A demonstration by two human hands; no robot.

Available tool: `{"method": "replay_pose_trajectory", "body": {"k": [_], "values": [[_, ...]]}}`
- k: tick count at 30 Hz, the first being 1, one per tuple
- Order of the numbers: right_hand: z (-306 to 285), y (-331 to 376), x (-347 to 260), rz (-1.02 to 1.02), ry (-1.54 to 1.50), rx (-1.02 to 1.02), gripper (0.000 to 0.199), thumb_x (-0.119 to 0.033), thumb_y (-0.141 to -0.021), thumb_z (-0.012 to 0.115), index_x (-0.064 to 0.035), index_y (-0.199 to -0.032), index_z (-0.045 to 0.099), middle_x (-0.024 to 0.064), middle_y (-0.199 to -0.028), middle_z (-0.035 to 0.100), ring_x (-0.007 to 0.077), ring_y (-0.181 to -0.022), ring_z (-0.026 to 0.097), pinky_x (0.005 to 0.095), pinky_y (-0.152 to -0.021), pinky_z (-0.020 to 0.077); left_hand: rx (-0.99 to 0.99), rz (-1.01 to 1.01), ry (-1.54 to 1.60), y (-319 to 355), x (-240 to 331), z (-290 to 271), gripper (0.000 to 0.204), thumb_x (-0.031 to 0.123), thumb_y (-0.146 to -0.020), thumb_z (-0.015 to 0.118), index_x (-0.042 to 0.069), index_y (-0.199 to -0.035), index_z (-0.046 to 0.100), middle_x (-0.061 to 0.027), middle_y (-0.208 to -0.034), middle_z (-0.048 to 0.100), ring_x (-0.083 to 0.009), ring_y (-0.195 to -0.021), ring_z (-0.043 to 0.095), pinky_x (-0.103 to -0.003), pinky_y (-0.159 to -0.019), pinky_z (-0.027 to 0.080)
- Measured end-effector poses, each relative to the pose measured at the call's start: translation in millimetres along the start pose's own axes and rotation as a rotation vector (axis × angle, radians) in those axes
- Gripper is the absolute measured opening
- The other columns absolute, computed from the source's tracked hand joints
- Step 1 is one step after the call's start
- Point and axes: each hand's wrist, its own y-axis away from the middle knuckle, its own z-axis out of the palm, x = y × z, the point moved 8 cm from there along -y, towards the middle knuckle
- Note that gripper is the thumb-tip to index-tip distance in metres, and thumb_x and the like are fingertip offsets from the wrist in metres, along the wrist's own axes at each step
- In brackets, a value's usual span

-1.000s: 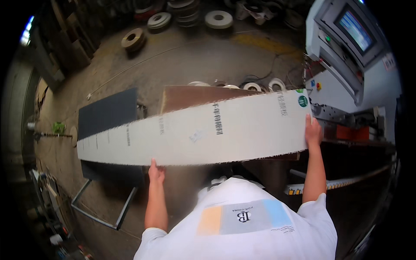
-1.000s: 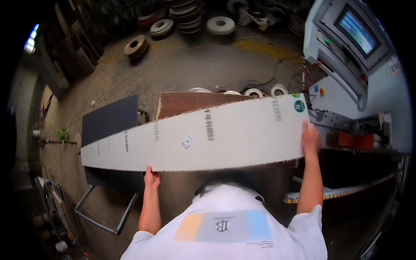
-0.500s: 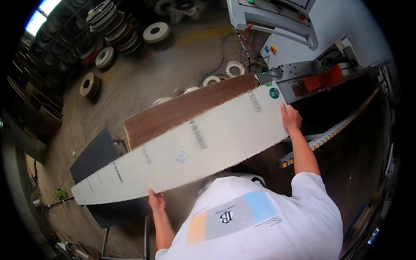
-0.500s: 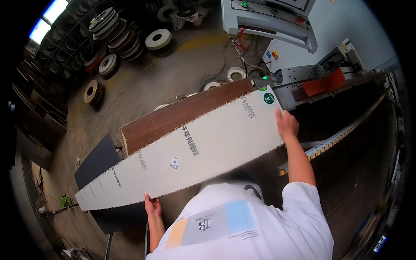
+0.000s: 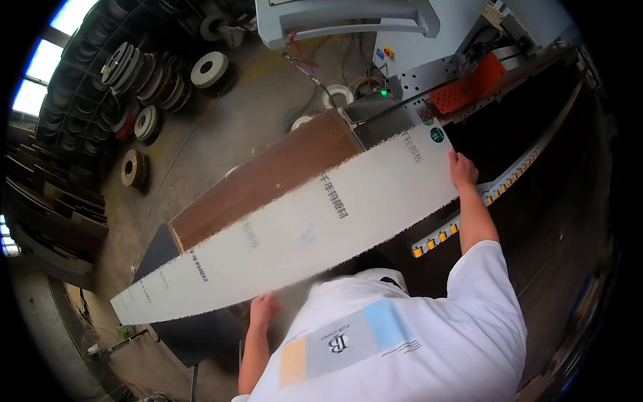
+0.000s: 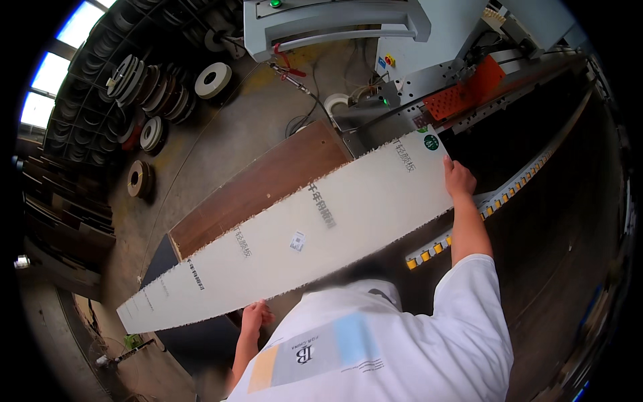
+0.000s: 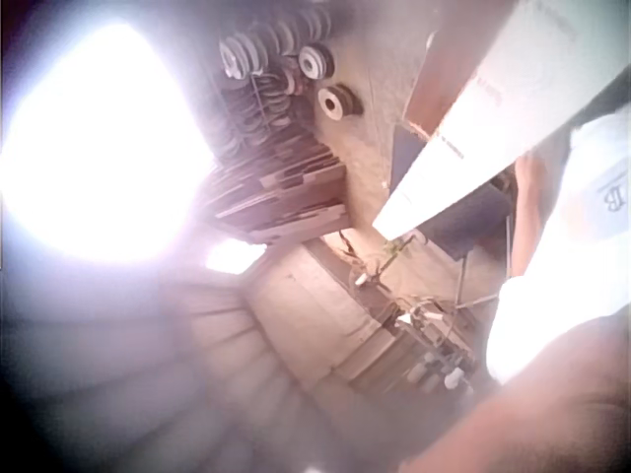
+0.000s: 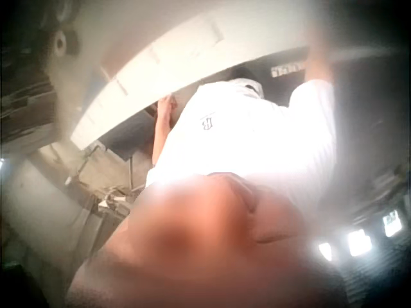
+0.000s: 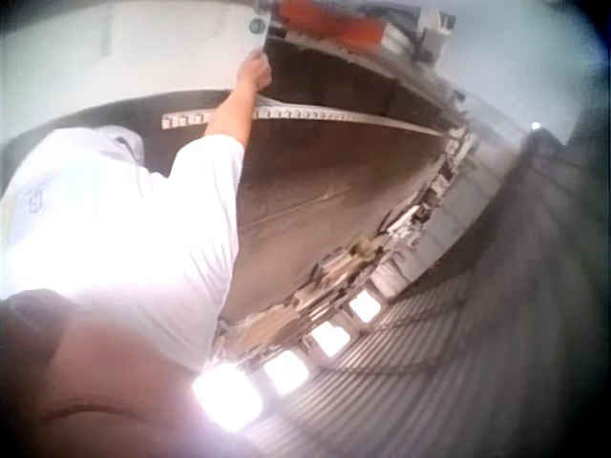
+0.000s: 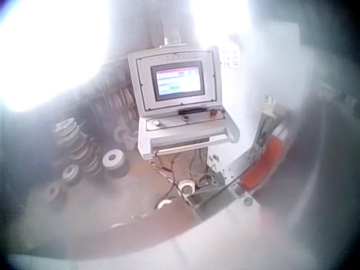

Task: The person handles large white rectangular panels in a workshop, placing them onto a machine and using a handheld tool to treat the edges. The person then moves a metal frame across the floor and stacks additional panels onto it.

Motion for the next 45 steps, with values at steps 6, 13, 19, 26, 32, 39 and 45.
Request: {"method": "replay_pose_trajectory", "body": {"k": [6,13,19,26,32,39,45], "values": [[8.6,-41.2,53.4,0.082,0.031,0.005,0.064,-0.065,-0.110,0.033,-0.0115,-0.109,0.069,0.0198,-0.112,0.076,0.0452,-0.108,0.070,0.0574,-0.091,0.0542,0.393,1.084,-0.936,51.2,186.0,105.7,0.034,0.027,-0.094,0.073,0.008,-0.122,0.069,-0.0130,-0.127,0.074,-0.0373,-0.119,0.069,-0.050,-0.100,0.053],[-9.4,-58.6,12.0,-0.261,0.168,0.293,0.051,-0.040,-0.112,0.047,-0.0117,-0.153,0.053,0.0123,-0.158,0.056,0.0317,-0.149,0.048,0.0468,-0.122,0.0387,0.164,1.244,-1.263,12.2,219.6,182.7,0.073,0.038,-0.096,0.064,0.010,-0.159,0.043,-0.0134,-0.174,0.032,-0.0362,-0.164,0.023,-0.059,-0.133,0.010],[22.4,-60.1,-83.4,-0.520,-0.015,0.284,0.052,-0.031,-0.110,0.053,-0.0024,-0.153,0.054,0.0157,-0.161,0.053,0.0327,-0.154,0.043,0.0457,-0.128,0.0330,0.166,1.253,-1.288,13.4,218.6,179.7,0.075,0.040,-0.095,0.065,0.009,-0.160,0.043,-0.0133,-0.175,0.032,-0.0364,-0.164,0.023,-0.059,-0.133,0.010],[42.8,37.5,-179.8,-0.710,-0.149,0.295,0.049,-0.027,-0.106,0.059,0.0016,-0.145,0.061,0.0190,-0.153,0.060,0.0356,-0.149,0.049,0.0477,-0.127,0.0351,0.161,1.215,-1.274,17.0,220.6,178.2,0.075,0.040,-0.094,0.066,0.009,-0.160,0.045,-0.0125,-0.174,0.033,-0.0346,-0.164,0.023,-0.059,-0.133,0.011],[53.3,173.3,-312.8,-0.935,-0.301,0.234,0.041,-0.022,-0.099,0.064,-0.0025,-0.134,0.068,0.0155,-0.137,0.068,0.0337,-0.132,0.060,0.0516,-0.125,0.0361,0.176,1.261,-1.219,17.0,219.1,173.5,0.074,0.041,-0.094,0.067,0.009,-0.158,0.048,-0.0117,-0.174,0.034,-0.0338,-0.164,0.024,-0.059,-0.133,0.012],[85.8,280.0,-467.7,-1.195,-0.420,-0.063,0.015,-0.024,-0.096,0.067,-0.0149,-0.103,0.076,0.0030,-0.104,0.073,0.0275,-0.108,0.066,0.0472,-0.097,0.0523,0.175,1.231,-1.214,8.4,217.4,170.1,0.076,0.042,-0.094,0.066,0.011,-0.160,0.046,-0.0102,-0.174,0.034,-0.0307,-0.165,0.022,-0.058,-0.133,0.012],[81.9,255.2,-464.0,-1.186,-0.481,-0.113,0.012,-0.029,-0.091,0.073,-0.0202,-0.095,0.081,0.0011,-0.099,0.076,0.0271,-0.095,0.070,0.0447,-0.083,0.0574,0.170,1.242,-1.214,10.9,217.2,168.0,0.076,0.041,-0.094,0.066,0.011,-0.161,0.045,-0.0095,-0.175,0.032,-0.0295,-0.165,0.022,-0.057,-0.134,0.012]]}}
